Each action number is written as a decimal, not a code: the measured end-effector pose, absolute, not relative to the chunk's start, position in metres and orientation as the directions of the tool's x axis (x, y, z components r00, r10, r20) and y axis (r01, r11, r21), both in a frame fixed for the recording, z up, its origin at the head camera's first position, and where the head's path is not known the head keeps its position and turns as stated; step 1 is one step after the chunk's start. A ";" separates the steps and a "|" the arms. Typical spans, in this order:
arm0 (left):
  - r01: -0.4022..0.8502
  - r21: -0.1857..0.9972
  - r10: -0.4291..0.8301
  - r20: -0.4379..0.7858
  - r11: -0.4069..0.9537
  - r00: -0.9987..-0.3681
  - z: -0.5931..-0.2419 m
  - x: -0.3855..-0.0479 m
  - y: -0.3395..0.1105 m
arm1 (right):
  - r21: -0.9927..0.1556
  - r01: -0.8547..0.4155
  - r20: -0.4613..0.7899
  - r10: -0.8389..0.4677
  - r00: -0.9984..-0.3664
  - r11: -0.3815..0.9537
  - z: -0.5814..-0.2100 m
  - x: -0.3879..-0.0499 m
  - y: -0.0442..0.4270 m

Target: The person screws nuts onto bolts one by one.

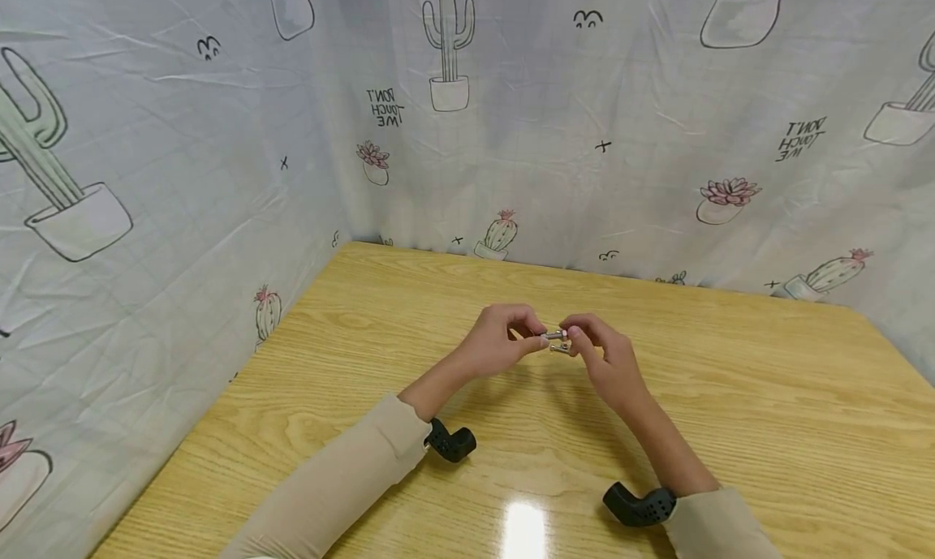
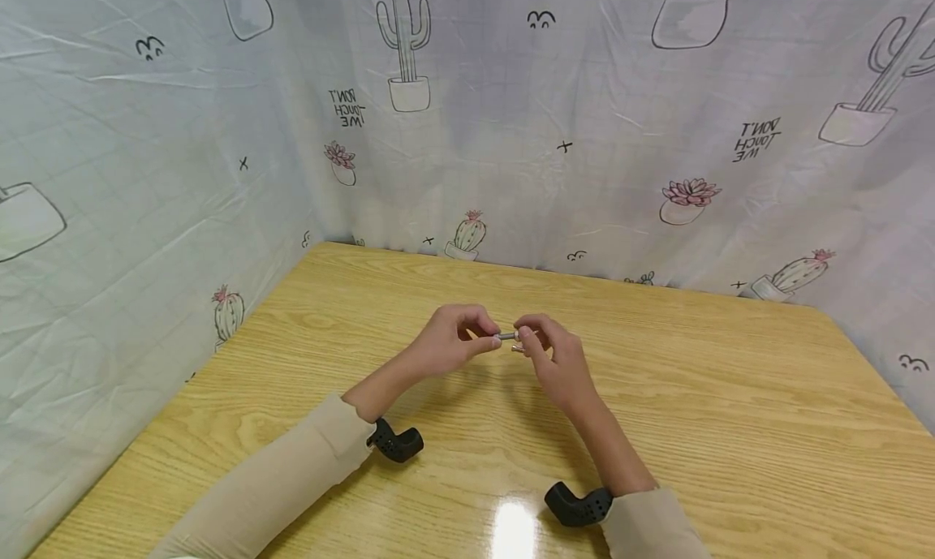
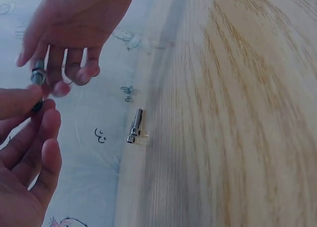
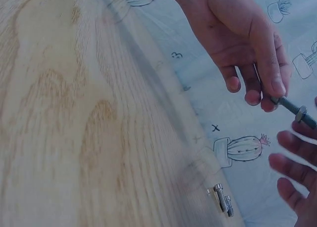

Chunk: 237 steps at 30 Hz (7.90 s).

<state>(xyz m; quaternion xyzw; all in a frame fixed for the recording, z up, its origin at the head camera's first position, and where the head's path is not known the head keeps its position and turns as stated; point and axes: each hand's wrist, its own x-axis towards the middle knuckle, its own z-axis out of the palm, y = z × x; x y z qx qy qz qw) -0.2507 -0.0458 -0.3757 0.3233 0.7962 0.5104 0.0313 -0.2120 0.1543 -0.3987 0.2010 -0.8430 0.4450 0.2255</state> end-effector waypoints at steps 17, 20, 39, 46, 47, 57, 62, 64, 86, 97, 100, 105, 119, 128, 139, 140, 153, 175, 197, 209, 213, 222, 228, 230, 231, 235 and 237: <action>0.477 0.840 0.541 0.283 0.259 -0.792 -0.371 -0.254 -0.046 | -0.583 -0.596 0.629 -0.157 -0.761 0.552 -0.366 -0.192 0.139; 0.478 0.839 0.550 0.279 0.259 -0.787 -0.369 -0.254 -0.046 | -0.600 -0.574 0.613 -0.140 -0.777 0.557 -0.360 -0.189 0.138; 0.433 0.855 0.513 0.246 0.284 -0.822 -0.360 -0.254 -0.045 | -0.628 -0.611 0.618 -0.168 -0.768 0.483 -0.383 -0.214 0.155; 0.415 0.865 0.518 0.227 0.282 -0.825 -0.355 -0.256 -0.044 | -0.623 -0.606 0.622 -0.156 -0.767 0.494 -0.382 -0.219 0.156; 0.415 0.865 0.519 0.226 0.283 -0.824 -0.355 -0.256 -0.044 | -0.625 -0.605 0.620 -0.156 -0.769 0.493 -0.382 -0.219 0.156; 0.423 0.862 0.550 0.218 0.278 -0.806 -0.348 -0.260 -0.041 | -0.677 -0.526 0.552 -0.116 -0.826 0.515 -0.376 -0.222 0.159; 0.436 0.859 0.571 0.222 0.270 -0.791 -0.347 -0.260 -0.039 | -0.696 -0.488 0.521 -0.098 -0.848 0.527 -0.375 -0.223 0.160; 0.439 0.857 0.574 0.223 0.270 -0.788 -0.348 -0.260 -0.039 | -0.708 -0.470 0.501 -0.094 -0.860 0.527 -0.376 -0.223 0.161; 0.425 0.869 0.558 0.228 0.253 -0.798 -0.357 -0.259 -0.046 | -0.632 -0.598 0.616 -0.148 -0.774 0.494 -0.382 -0.218 0.153; 0.483 0.840 0.594 0.262 0.247 -0.761 -0.360 -0.256 -0.047 | -0.640 -0.521 0.582 -0.087 -0.809 0.565 -0.383 -0.213 0.148; 0.477 0.841 0.584 0.260 0.254 -0.769 -0.361 -0.256 -0.047 | -0.663 -0.514 0.561 -0.093 -0.823 0.544 -0.386 -0.214 0.150; 0.457 0.851 0.545 0.261 0.261 -0.797 -0.362 -0.254 -0.048 | -0.647 -0.581 0.595 -0.150 -0.790 0.494 -0.387 -0.213 0.151; 0.465 0.848 0.543 0.273 0.254 -0.794 -0.364 -0.253 -0.048 | -0.588 -0.623 0.650 -0.157 -0.743 0.516 -0.391 -0.211 0.150; 0.480 0.842 0.576 0.271 0.247 -0.771 -0.364 -0.250 -0.046 | -0.621 -0.543 0.597 -0.107 -0.795 0.565 -0.385 -0.204 0.146; 0.472 0.844 0.545 0.278 0.254 -0.791 -0.367 -0.250 -0.046 | -0.637 -0.582 0.616 -0.121 -0.779 0.505 -0.393 -0.210 0.152; 0.470 0.846 0.540 0.279 0.254 -0.794 -0.368 -0.250 -0.046 | -0.634 -0.593 0.623 -0.127 -0.772 0.496 -0.394 -0.210 0.151; 0.470 0.843 0.537 0.279 0.259 -0.796 -0.367 -0.251 -0.048 | -0.597 -0.636 0.655 -0.161 -0.739 0.489 -0.395 -0.212 0.151; 0.479 0.841 0.578 0.267 0.251 -0.771 -0.360 -0.252 -0.046 | -0.674 -0.532 0.566 -0.105 -0.818 0.512 -0.389 -0.214 0.154; 0.455 0.853 0.574 0.245 0.256 -0.782 -0.356 -0.257 -0.048 | -0.613 -0.601 0.627 -0.147 -0.765 0.513 -0.384 -0.215 0.150; 0.491 0.836 0.609 0.262 0.244 -0.749 -0.356 -0.255 -0.045 | -0.667 -0.506 0.554 -0.090 -0.827 0.547 -0.383 -0.214 0.150; 0.472 0.843 0.574 0.259 0.259 -0.777 -0.357 -0.255 -0.046 | -0.677 -0.542 0.568 -0.115 -0.815 0.498 -0.382 -0.214 0.151; 0.462 0.842 0.549 0.255 0.279 -0.796 -0.358 -0.257 -0.047 | -0.599 -0.642 0.665 -0.149 -0.732 0.478 -0.377 -0.211 0.144; 0.455 0.848 0.554 0.247 0.274 -0.795 -0.359 -0.258 -0.047 | -0.613 -0.635 0.654 -0.150 -0.742 0.470 -0.388 -0.217 0.151; 0.457 0.847 0.559 0.248 0.272 -0.791 -0.359 -0.258 -0.047 | -0.628 -0.618 0.637 -0.143 -0.757 0.472 -0.388 -0.217 0.151; 0.461 0.845 0.563 0.249 0.271 -0.788 -0.359 -0.257 -0.047 | -0.635 -0.608 0.629 -0.138 -0.765 0.477 -0.388 -0.216 0.151; 0.482 0.837 0.585 0.262 0.257 -0.767 -0.358 -0.256 -0.046 | -0.641 -0.575 0.607 -0.123 -0.785 0.509 -0.387 -0.214 0.151; 0.490 0.835 0.598 0.265 0.251 -0.756 -0.357 -0.254 -0.046 | -0.642 -0.565 0.600 -0.118 -0.791 0.518 -0.386 -0.213 0.151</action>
